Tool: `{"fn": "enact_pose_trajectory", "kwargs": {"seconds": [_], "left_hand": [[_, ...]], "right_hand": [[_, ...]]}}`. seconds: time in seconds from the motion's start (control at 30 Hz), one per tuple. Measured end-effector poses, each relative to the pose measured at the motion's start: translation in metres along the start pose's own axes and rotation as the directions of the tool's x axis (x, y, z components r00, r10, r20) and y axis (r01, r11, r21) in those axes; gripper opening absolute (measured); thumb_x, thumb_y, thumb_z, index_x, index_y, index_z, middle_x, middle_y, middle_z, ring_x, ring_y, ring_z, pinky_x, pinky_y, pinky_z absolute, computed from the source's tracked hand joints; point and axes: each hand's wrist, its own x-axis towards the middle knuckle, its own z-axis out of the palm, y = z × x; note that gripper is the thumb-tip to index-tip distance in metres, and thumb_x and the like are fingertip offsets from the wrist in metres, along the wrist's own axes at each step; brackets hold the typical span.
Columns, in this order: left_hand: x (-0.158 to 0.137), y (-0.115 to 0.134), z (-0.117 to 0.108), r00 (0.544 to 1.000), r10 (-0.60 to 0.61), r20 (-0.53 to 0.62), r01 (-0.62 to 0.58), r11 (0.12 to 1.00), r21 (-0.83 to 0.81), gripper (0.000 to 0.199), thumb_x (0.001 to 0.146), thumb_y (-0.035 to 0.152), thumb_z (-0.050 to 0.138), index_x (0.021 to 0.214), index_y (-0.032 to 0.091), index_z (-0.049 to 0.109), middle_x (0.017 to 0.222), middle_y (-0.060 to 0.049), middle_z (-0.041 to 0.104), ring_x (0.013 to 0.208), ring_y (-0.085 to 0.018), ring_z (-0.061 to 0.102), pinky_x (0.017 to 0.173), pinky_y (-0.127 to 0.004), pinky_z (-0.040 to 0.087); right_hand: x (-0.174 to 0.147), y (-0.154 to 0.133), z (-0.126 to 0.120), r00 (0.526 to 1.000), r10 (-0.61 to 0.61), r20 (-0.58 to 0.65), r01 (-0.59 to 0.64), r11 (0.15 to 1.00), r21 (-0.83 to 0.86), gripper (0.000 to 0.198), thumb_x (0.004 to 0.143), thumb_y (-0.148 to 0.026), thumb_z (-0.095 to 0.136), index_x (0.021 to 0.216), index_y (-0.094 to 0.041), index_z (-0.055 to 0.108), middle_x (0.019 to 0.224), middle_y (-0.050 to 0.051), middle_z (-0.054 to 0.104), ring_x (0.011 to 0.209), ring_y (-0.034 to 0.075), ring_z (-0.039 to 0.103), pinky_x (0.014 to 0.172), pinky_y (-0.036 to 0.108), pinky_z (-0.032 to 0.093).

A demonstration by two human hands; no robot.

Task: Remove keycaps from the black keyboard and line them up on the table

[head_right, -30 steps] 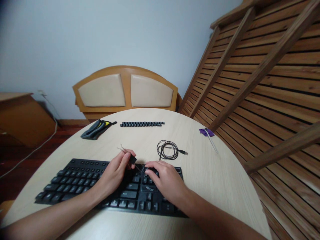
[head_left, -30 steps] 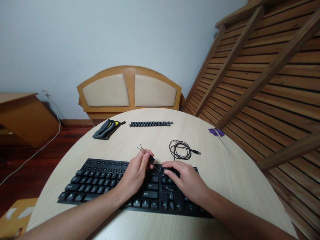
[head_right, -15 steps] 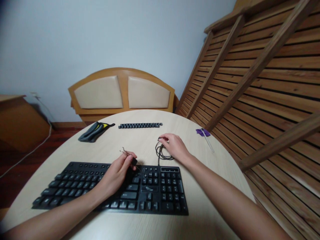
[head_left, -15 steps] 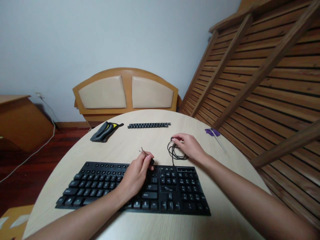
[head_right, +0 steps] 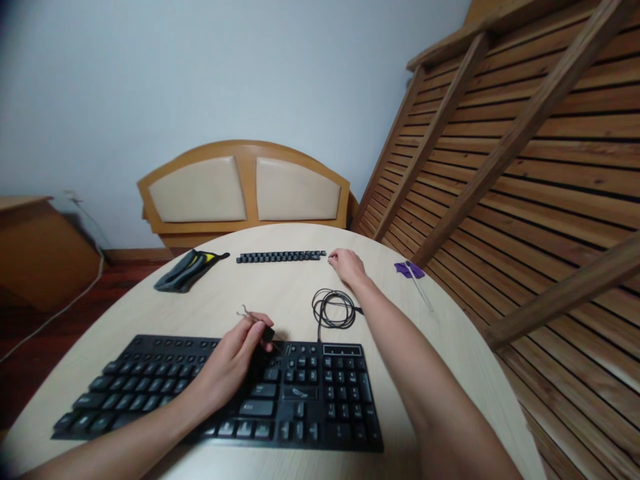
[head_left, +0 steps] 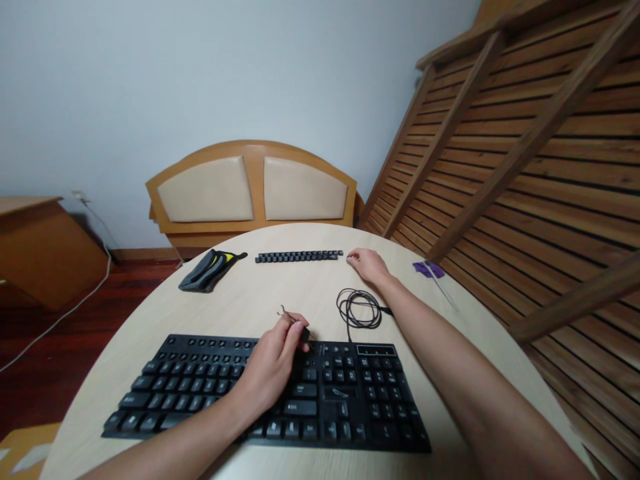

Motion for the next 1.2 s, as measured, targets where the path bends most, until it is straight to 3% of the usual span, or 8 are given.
{"fn": "enact_pose_trajectory", "kwargs": {"seconds": [0.4, 1.2], "left_hand": [[-0.001, -0.002, 0.001, 1.000, -0.017, 0.004, 0.017, 1.000, -0.017, 0.030, 0.100, 0.042, 0.034, 0.102, 0.020, 0.055, 0.077, -0.002, 0.063, 0.076, -0.020, 0.061, 0.078, -0.034, 0.044], [-0.001, -0.002, 0.001, 1.000, -0.028, 0.012, 0.028, 1.000, 0.007, 0.030, 0.099, 0.040, 0.034, 0.103, 0.019, 0.054, 0.078, -0.002, 0.063, 0.077, -0.020, 0.060, 0.078, -0.035, 0.043]], "right_hand": [[0.007, 0.003, 0.029, 0.998, -0.027, -0.060, 0.030, 0.999, 0.042, 0.028, 0.094, -0.028, 0.052, 0.116, -0.020, 0.069, 0.114, 0.008, 0.071, 0.102, 0.020, 0.064, 0.087, 0.026, 0.044], [0.016, 0.010, 0.043, 0.986, -0.110, -0.126, 0.120, 0.990, 0.077, 0.025, 0.091, -0.026, 0.059, 0.112, -0.021, 0.071, 0.105, 0.007, 0.072, 0.100, 0.021, 0.062, 0.088, 0.029, 0.044]]}}
